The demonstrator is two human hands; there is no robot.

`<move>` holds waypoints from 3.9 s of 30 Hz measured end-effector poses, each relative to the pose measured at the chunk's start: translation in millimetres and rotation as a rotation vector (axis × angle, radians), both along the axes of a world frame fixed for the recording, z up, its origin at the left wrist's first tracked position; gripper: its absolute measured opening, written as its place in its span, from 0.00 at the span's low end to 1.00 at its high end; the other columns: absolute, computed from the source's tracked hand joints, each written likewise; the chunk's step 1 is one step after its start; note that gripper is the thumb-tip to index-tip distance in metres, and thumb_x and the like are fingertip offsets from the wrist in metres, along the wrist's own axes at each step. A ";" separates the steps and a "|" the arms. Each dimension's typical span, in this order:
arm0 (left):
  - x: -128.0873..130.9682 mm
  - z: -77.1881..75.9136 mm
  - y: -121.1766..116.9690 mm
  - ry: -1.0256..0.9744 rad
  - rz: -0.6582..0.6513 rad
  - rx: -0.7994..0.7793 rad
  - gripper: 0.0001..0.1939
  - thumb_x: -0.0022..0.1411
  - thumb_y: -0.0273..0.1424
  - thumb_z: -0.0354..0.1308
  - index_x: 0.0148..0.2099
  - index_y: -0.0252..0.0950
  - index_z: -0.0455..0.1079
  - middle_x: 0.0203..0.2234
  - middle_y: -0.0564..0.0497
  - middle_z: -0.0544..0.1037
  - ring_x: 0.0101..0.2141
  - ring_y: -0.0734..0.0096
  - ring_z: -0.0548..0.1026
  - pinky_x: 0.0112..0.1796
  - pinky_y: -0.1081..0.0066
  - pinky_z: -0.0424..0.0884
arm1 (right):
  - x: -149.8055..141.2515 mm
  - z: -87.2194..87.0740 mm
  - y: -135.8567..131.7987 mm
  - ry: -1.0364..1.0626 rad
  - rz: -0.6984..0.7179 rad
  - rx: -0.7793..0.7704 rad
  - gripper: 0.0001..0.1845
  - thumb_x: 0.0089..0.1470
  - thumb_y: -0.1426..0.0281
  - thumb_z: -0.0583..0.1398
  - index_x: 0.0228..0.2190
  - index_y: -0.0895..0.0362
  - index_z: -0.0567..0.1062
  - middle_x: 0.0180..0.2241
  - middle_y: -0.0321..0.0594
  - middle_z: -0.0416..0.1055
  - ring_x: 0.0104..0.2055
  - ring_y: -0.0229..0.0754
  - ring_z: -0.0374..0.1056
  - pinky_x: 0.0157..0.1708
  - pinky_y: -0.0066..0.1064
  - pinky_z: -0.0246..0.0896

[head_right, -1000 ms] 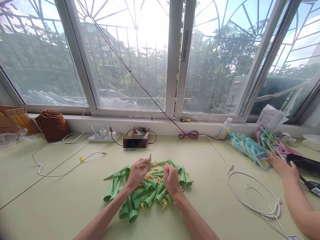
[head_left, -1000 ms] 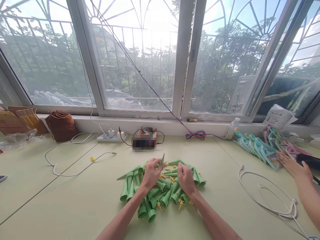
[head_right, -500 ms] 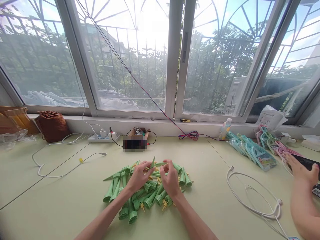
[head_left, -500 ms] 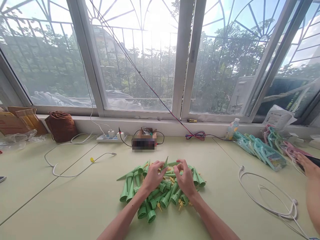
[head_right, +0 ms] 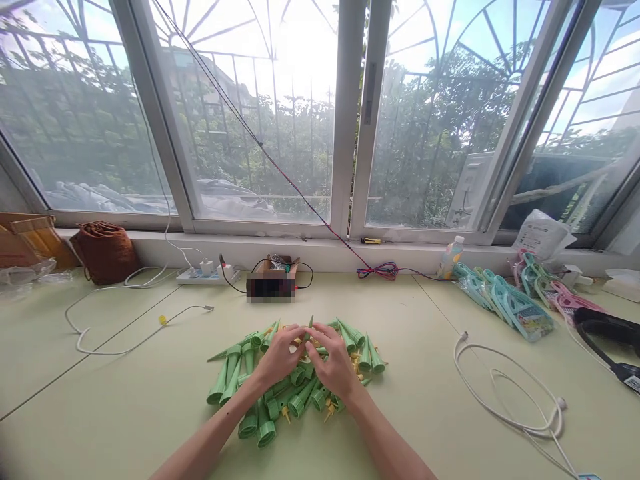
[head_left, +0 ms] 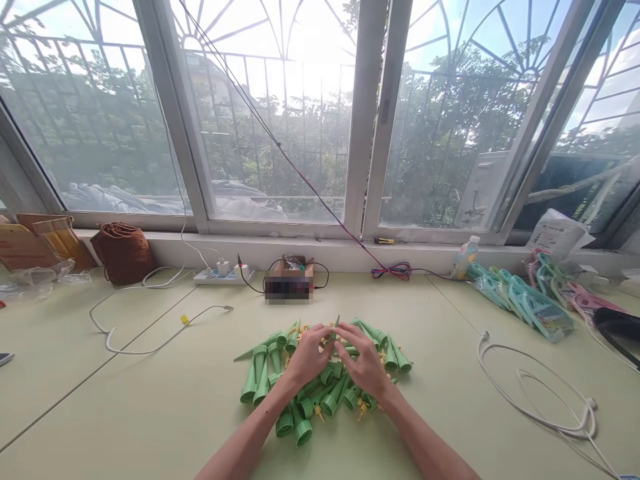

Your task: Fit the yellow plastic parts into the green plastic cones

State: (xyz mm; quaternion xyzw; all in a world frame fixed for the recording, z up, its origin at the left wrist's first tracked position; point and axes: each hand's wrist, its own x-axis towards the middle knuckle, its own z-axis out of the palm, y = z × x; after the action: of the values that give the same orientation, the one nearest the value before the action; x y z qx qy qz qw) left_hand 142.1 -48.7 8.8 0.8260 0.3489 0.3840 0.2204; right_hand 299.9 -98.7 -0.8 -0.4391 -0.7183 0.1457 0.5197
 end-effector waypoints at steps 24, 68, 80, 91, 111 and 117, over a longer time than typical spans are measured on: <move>-2.1 0.6 2.4 -0.037 0.072 0.017 0.10 0.65 0.32 0.52 0.43 0.37 0.73 0.36 0.47 0.76 0.34 0.66 0.77 0.37 0.67 0.75 | 19.8 2.1 9.1 0.075 -0.381 0.254 0.18 0.63 0.70 0.50 0.52 0.56 0.72 0.51 0.48 0.70 0.54 0.49 0.65 0.51 0.43 0.66; -1.6 -3.3 2.6 -0.026 0.063 0.007 0.09 0.65 0.30 0.51 0.41 0.37 0.72 0.36 0.46 0.76 0.34 0.66 0.76 0.37 0.66 0.76 | 61.8 -23.3 31.3 -0.343 -0.679 -0.317 0.13 0.57 0.74 0.54 0.44 0.60 0.71 0.41 0.48 0.74 0.44 0.49 0.69 0.42 0.34 0.61; -0.4 -1.7 1.1 -0.034 0.063 0.011 0.09 0.65 0.30 0.52 0.40 0.37 0.73 0.35 0.46 0.77 0.33 0.65 0.77 0.35 0.66 0.76 | 60.8 -21.8 28.7 -0.370 -0.666 -0.330 0.11 0.56 0.75 0.54 0.40 0.57 0.72 0.38 0.48 0.75 0.41 0.49 0.71 0.37 0.33 0.60; -1.2 -2.9 1.6 -0.007 0.067 0.013 0.09 0.66 0.30 0.51 0.40 0.37 0.73 0.35 0.47 0.76 0.33 0.66 0.76 0.36 0.67 0.74 | 60.0 -22.5 29.0 -0.370 -0.658 -0.337 0.11 0.56 0.77 0.54 0.39 0.57 0.73 0.38 0.48 0.75 0.40 0.49 0.72 0.37 0.33 0.61; -1.2 -0.9 0.9 -0.023 0.061 0.005 0.10 0.65 0.31 0.51 0.40 0.37 0.73 0.34 0.46 0.76 0.32 0.65 0.76 0.35 0.67 0.75 | 59.2 -20.7 27.1 -0.418 -0.648 -0.338 0.09 0.59 0.73 0.54 0.39 0.56 0.73 0.37 0.46 0.76 0.40 0.49 0.72 0.36 0.32 0.59; -1.2 -2.5 1.9 -0.030 0.053 0.007 0.10 0.65 0.32 0.51 0.41 0.37 0.73 0.34 0.46 0.76 0.33 0.65 0.76 0.35 0.66 0.75 | 60.9 -24.3 28.7 -0.437 -0.653 -0.336 0.09 0.56 0.74 0.56 0.39 0.56 0.74 0.36 0.45 0.77 0.38 0.49 0.73 0.34 0.32 0.59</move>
State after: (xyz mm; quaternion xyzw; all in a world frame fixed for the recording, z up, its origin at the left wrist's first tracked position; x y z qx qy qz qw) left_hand 140.9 -46.8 6.4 0.8113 0.3659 0.4033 0.2127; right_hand 360.7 -70.0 -25.1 -0.7425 -0.6011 -0.0081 0.2954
